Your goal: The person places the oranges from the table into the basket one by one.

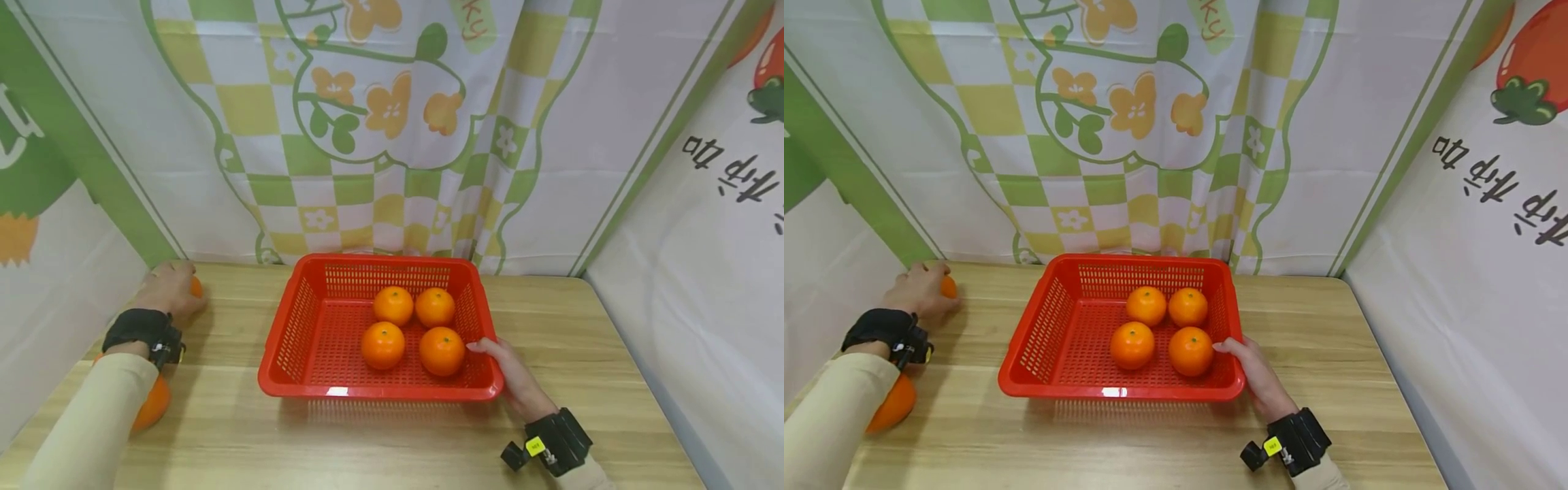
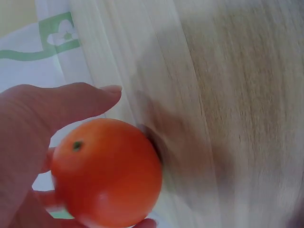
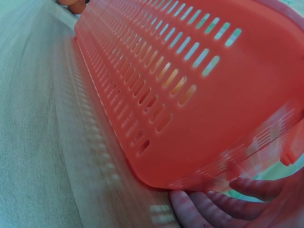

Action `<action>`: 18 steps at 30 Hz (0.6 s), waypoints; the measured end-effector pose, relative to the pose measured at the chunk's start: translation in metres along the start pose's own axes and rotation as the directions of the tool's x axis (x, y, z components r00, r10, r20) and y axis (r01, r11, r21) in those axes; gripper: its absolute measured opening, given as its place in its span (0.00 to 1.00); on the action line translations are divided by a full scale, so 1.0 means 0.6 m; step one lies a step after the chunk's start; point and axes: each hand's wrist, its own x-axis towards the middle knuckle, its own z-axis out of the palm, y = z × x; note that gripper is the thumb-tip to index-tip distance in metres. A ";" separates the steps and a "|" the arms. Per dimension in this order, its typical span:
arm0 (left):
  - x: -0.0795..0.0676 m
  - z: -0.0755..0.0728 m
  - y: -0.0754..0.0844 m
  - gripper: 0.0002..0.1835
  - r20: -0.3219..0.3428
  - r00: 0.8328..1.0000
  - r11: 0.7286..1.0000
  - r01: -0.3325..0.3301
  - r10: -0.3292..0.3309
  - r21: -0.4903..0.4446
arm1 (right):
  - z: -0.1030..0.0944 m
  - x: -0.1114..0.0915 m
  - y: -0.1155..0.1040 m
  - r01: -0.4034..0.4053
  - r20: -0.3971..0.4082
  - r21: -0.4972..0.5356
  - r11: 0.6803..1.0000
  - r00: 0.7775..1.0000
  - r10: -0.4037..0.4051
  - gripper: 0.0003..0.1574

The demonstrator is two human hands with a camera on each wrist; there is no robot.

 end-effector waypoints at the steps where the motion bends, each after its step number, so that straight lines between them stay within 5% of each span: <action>1: 0.001 -0.001 -0.001 0.33 0.004 1.000 1.000 -0.004 0.004 -0.005 | 0.000 0.001 -0.001 0.001 0.000 -0.002 1.000 1.000 -0.001 0.31; 7: 0.008 -0.005 -0.010 0.36 0.048 0.999 0.999 0.014 -0.012 -0.048 | 0.001 0.006 -0.008 0.013 -0.001 -0.008 1.000 1.000 -0.014 0.31; 18: 0.003 0.003 -0.023 0.33 0.013 1.000 1.000 -0.019 0.019 -0.020 | -0.003 0.001 0.000 -0.011 0.003 -0.026 1.000 1.000 0.011 0.32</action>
